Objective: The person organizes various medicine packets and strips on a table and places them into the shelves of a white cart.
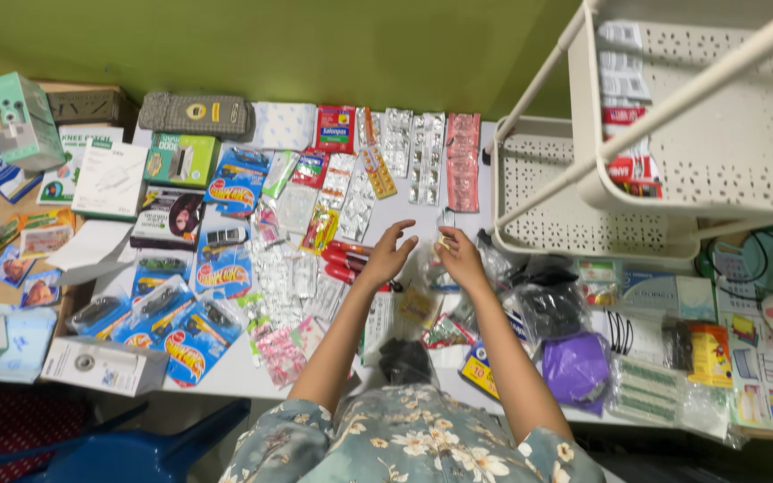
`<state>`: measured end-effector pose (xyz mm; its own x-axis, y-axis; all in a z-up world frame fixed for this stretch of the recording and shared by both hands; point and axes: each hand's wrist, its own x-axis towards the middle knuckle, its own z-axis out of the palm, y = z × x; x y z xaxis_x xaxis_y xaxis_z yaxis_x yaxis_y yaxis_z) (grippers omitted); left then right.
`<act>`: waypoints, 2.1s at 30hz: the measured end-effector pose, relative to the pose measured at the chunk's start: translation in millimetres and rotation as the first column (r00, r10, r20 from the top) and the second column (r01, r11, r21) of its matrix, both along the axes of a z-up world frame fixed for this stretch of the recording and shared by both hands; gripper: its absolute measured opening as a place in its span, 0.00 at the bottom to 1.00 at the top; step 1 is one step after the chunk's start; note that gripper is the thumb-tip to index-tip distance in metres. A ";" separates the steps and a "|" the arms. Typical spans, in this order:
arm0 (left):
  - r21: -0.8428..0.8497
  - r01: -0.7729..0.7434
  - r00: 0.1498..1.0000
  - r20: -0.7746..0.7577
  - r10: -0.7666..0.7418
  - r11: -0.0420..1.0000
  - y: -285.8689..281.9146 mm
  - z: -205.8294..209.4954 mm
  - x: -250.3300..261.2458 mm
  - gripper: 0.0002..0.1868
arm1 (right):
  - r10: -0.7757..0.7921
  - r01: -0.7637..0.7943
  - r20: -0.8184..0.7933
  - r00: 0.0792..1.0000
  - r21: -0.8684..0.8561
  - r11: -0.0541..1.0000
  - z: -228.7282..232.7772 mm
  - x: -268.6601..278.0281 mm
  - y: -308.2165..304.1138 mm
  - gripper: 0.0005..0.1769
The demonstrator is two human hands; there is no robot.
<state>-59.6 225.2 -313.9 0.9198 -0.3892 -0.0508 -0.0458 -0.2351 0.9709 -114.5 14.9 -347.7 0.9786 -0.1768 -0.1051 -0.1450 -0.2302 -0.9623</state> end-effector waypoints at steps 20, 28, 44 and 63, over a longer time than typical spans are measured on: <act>0.084 -0.129 0.977 -0.159 0.141 0.988 -68.1 -75.0 103.4 0.33 | -0.198 0.173 -0.167 0.966 -0.154 0.973 -49.9 133.3 6.3 0.29; 0.110 -0.192 0.981 0.005 0.193 0.975 -71.3 -68.8 109.4 0.31 | -0.226 0.219 -0.242 0.944 -0.056 0.974 -49.5 135.7 6.1 0.27; 0.065 -0.315 0.945 -0.067 0.319 0.947 -43.5 -59.6 92.4 0.15 | -0.357 0.372 -0.155 0.921 0.076 0.925 -49.2 103.2 -6.2 0.28; -0.186 -0.239 0.969 -0.116 0.220 0.953 -9.1 23.4 -2.5 0.13 | -0.329 0.338 -0.079 0.941 0.258 0.905 21.4 19.2 7.6 0.13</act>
<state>-62.0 216.1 -290.5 0.9802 -0.1792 -0.0840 0.0795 -0.0320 0.9963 -95.3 22.4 -326.3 0.8625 -0.4535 -0.2246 -0.2016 0.0991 -0.9744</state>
